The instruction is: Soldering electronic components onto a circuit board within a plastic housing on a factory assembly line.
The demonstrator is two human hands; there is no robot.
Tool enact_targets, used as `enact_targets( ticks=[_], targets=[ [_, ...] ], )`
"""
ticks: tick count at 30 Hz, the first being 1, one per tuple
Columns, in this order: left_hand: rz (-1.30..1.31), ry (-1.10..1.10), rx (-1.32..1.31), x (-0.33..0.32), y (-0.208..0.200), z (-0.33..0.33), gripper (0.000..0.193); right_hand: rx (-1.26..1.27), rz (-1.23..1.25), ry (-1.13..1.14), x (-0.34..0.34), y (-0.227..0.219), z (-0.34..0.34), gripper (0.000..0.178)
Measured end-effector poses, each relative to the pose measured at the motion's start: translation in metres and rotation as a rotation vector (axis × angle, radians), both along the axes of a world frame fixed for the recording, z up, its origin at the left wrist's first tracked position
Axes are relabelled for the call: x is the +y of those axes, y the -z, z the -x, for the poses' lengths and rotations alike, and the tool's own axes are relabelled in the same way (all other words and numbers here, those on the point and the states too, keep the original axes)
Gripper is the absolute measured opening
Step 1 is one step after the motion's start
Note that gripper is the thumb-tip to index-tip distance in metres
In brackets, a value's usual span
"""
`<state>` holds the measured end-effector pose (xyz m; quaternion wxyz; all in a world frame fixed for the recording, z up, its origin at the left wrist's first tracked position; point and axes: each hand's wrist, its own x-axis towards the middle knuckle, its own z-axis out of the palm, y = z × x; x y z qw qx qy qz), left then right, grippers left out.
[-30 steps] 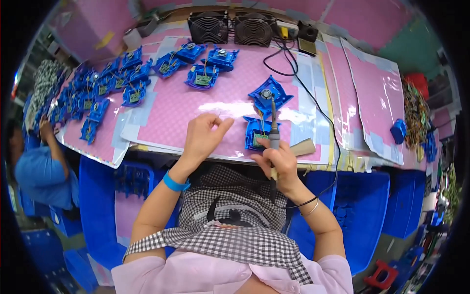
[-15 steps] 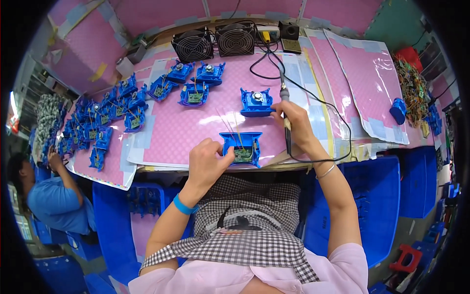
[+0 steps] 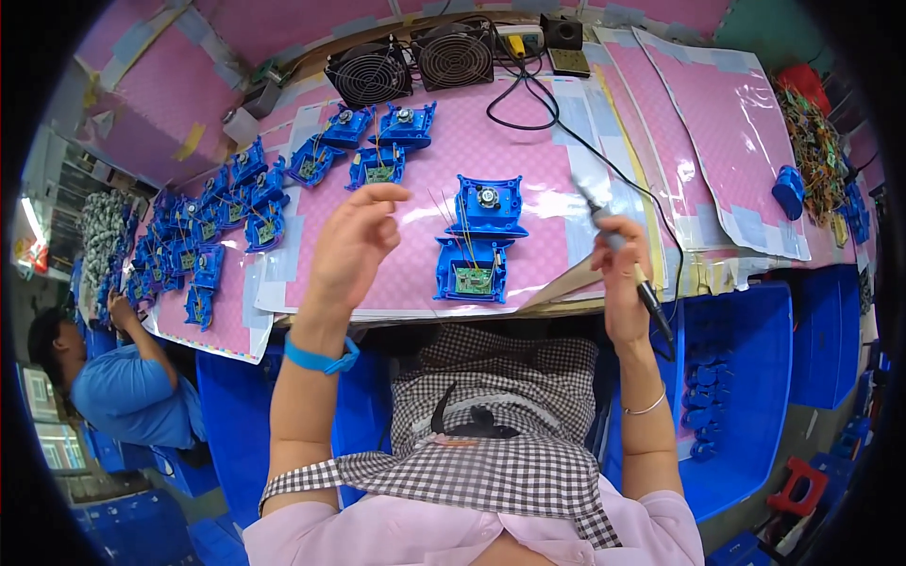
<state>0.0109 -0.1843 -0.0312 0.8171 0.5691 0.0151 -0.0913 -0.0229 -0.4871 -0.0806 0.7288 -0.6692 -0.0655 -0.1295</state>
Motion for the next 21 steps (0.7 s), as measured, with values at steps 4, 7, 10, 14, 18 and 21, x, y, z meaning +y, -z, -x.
enact_targets(
  ticks=[4, 7, 10, 14, 18, 21],
  targets=[
    [-0.878, -0.109, -0.509, -0.041, 0.024, -0.004, 0.021, 0.164, -0.056, -0.032, 0.021, -0.002, 0.008, 0.017],
    [-1.170, -0.134, -0.690, -0.051, 0.025, -0.007, 0.019, 0.143, -0.058, -0.066, 0.029, 0.002, 0.006, 0.019],
    [-1.077, -0.182, -0.563, -0.057, 0.024, -0.012, 0.014, 0.193, -0.025, -0.042, 0.034, 0.001, 0.001, 0.022],
    [-1.062, -0.155, -0.597, -0.061, 0.027, -0.018, 0.009, 0.200, -0.112, -0.019, 0.035, 0.007, -0.004, 0.022],
    [-1.053, -0.162, -0.584, -0.061, 0.026, -0.021, 0.009, 0.189, -0.119, -0.029, 0.035, 0.008, -0.006, 0.022],
    [-1.067, -0.150, -0.579, -0.061, 0.024, -0.022, 0.009, 0.191, -0.113, -0.028, 0.035, 0.007, -0.006, 0.022]
  ],
)
